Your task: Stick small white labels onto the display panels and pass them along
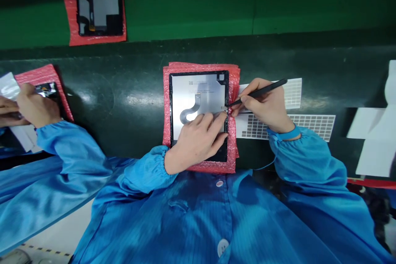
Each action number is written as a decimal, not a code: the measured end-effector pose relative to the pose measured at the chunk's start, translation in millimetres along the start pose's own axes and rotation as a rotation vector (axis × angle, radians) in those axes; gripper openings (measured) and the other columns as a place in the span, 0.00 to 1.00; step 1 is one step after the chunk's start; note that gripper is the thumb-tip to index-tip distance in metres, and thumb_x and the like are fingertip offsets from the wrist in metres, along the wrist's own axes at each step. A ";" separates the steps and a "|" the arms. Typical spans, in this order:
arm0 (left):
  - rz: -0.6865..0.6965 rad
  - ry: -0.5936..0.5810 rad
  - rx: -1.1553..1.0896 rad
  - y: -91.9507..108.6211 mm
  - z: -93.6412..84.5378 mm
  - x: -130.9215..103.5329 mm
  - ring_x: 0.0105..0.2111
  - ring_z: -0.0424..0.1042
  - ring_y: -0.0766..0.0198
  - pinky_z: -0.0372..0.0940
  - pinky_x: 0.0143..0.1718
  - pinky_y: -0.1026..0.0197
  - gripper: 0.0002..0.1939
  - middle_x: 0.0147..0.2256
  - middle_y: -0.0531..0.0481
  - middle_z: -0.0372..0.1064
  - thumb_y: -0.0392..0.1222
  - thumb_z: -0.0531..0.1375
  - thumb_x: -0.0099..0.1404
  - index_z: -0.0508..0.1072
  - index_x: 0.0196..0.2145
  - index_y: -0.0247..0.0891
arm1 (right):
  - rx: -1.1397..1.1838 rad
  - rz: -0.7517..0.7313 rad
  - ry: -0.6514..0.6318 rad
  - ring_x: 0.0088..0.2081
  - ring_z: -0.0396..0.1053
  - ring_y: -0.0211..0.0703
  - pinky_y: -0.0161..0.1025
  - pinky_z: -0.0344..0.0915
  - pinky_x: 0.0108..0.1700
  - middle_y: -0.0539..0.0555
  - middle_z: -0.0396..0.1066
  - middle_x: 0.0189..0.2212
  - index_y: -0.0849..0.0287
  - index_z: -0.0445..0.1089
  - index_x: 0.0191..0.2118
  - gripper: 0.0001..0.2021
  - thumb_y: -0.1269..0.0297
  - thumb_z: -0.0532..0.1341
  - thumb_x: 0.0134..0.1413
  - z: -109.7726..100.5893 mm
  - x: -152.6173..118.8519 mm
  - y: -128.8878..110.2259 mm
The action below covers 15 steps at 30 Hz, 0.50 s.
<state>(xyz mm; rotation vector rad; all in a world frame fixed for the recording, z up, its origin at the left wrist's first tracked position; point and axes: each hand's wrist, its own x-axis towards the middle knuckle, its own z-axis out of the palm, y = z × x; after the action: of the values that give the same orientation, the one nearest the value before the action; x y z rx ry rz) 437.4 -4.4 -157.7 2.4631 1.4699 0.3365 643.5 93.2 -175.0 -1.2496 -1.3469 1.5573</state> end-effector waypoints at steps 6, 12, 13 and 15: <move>-0.001 0.014 -0.009 -0.7 0.9 1.3 0.41 0.75 0.54 0.68 0.32 0.55 0.25 0.44 0.43 0.74 0.50 0.54 0.77 0.67 0.64 0.33 | 0.002 -0.005 -0.001 0.26 0.80 0.51 0.48 0.79 0.27 0.51 0.75 0.22 0.52 0.70 0.28 0.16 0.52 0.76 0.47 1.4 0.9 -0.5; -0.005 0.020 0.002 -0.1 0.1 1.4 0.41 0.75 0.54 0.66 0.31 0.56 0.25 0.44 0.43 0.74 0.51 0.54 0.77 0.67 0.63 0.34 | 0.018 -0.014 -0.012 0.24 0.79 0.50 0.48 0.79 0.27 0.51 0.75 0.21 0.52 0.70 0.28 0.16 0.53 0.76 0.48 1.0 0.6 0.1; -0.008 0.015 -0.002 0.0 0.0 1.5 0.41 0.75 0.54 0.66 0.31 0.56 0.25 0.44 0.43 0.74 0.51 0.54 0.77 0.67 0.64 0.34 | 0.017 -0.007 -0.014 0.25 0.79 0.51 0.49 0.79 0.28 0.51 0.75 0.21 0.52 0.70 0.28 0.16 0.53 0.76 0.48 0.8 0.6 0.7; -0.014 0.002 -0.007 0.1 -0.2 1.8 0.41 0.75 0.54 0.66 0.31 0.55 0.25 0.44 0.43 0.73 0.51 0.54 0.77 0.66 0.64 0.34 | 0.014 0.002 -0.013 0.26 0.80 0.52 0.49 0.79 0.28 0.51 0.74 0.22 0.52 0.70 0.29 0.15 0.53 0.76 0.48 0.3 0.5 1.5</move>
<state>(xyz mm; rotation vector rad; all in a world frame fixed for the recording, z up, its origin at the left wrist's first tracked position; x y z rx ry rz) 438.3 -2.9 -157.3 2.4465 1.4836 0.3407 643.1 93.3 -176.6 -1.2345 -1.3409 1.5769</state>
